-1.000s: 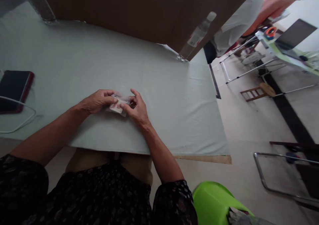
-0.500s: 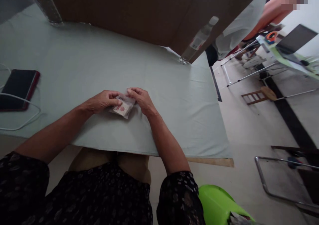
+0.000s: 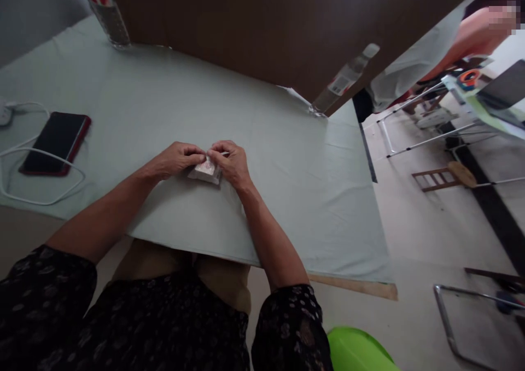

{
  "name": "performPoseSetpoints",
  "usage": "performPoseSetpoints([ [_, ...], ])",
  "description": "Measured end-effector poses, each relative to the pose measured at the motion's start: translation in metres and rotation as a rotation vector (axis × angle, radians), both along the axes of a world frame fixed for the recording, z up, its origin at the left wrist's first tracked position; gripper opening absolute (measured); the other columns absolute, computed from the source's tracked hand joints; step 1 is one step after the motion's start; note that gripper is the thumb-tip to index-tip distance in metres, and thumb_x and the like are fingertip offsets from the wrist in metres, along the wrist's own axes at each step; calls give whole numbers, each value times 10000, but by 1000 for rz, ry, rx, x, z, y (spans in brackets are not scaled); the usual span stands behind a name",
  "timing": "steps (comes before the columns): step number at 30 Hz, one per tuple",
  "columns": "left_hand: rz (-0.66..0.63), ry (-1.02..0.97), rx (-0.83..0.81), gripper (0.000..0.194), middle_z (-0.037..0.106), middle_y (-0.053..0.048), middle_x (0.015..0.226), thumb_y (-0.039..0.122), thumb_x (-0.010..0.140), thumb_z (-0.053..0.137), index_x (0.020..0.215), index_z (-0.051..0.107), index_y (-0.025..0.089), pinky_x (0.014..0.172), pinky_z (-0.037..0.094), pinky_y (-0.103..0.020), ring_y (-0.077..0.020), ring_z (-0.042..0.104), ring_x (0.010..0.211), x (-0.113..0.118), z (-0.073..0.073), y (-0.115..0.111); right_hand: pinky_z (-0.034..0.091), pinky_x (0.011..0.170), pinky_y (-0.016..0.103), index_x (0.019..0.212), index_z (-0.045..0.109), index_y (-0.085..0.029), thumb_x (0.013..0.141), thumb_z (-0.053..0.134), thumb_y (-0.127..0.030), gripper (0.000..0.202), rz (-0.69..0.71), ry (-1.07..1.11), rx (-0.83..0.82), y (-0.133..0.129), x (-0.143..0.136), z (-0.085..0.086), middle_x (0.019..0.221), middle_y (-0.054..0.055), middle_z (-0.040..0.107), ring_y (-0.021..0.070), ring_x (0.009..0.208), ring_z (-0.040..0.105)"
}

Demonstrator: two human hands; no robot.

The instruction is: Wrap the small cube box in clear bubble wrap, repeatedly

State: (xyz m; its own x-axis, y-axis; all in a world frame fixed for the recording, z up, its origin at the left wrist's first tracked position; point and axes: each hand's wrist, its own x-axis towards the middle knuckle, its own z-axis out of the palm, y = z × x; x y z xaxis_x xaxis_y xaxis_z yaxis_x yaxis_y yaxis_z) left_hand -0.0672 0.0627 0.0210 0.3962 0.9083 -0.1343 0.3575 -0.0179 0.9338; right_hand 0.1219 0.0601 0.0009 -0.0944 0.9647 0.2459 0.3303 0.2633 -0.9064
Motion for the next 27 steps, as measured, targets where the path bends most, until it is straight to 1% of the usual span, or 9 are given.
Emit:
performPoseSetpoints([
  [6,-8,2,43,328,586,-1,669,427,764,553,785,711,140,595,352,-255,-139,481,651,-2,-5,4,474,973,451,836,741,-268,886,643,-322,123,-46,-377,277,-20,-2,-2,1057,40,736,230,1026,646],
  [9,-8,19,64,345,604,-4,678,430,773,537,802,722,140,613,369,-256,-144,495,667,-2,-7,4,427,1013,497,921,756,-283,910,626,-336,141,29,-534,361,-38,-2,0,1141,53,729,270,1122,616],
  [11,-9,17,66,363,631,-9,699,438,774,545,847,734,137,629,388,-256,-146,513,674,-1,-7,4,403,1050,510,946,753,-289,919,621,-377,161,82,-518,393,-48,3,5,1192,52,715,277,1171,602],
  [14,-24,24,40,415,679,-29,755,470,789,561,930,747,127,650,422,-261,-160,560,701,-3,-4,4,405,1086,504,1085,718,-304,920,617,-482,263,52,-350,352,-52,16,12,1295,58,665,268,1249,572],
  [17,-47,14,-2,494,738,-81,984,506,809,582,1098,728,133,769,482,-295,-210,642,874,-12,-1,6,408,1104,530,1402,531,-296,817,679,-646,697,69,-245,217,-42,30,8,1499,111,508,305,1388,466],
  [20,-139,17,16,702,629,-141,1361,495,753,685,1365,587,164,965,469,-353,-285,597,1193,-25,2,12,360,1141,581,1540,349,-252,668,733,-764,1082,167,-283,76,-29,35,-5,1593,177,371,362,1456,381],
  [23,-326,110,65,957,494,-176,1507,465,673,753,1515,409,166,1046,432,-387,-331,525,1307,-31,3,14,305,1173,602,1566,300,-251,622,761,-770,1171,229,-354,51,-25,30,-18,1597,183,365,379,1466,364],
  [25,-375,209,157,983,505,-180,1486,408,655,741,1531,377,147,1074,409,-401,-336,519,1302,-26,4,13,337,1153,587,1569,290,-254,643,773,-734,1149,242,-363,84,-26,26,-23,1526,174,467,367,1403,451],
  [27,-339,299,253,920,574,-168,1387,346,670,680,1517,394,128,1049,426,-407,-317,560,1224,-18,4,9,396,1106,551,1568,285,-244,712,756,-674,1068,213,-338,117,-27,22,-25,1381,153,597,337,1283,563],
])
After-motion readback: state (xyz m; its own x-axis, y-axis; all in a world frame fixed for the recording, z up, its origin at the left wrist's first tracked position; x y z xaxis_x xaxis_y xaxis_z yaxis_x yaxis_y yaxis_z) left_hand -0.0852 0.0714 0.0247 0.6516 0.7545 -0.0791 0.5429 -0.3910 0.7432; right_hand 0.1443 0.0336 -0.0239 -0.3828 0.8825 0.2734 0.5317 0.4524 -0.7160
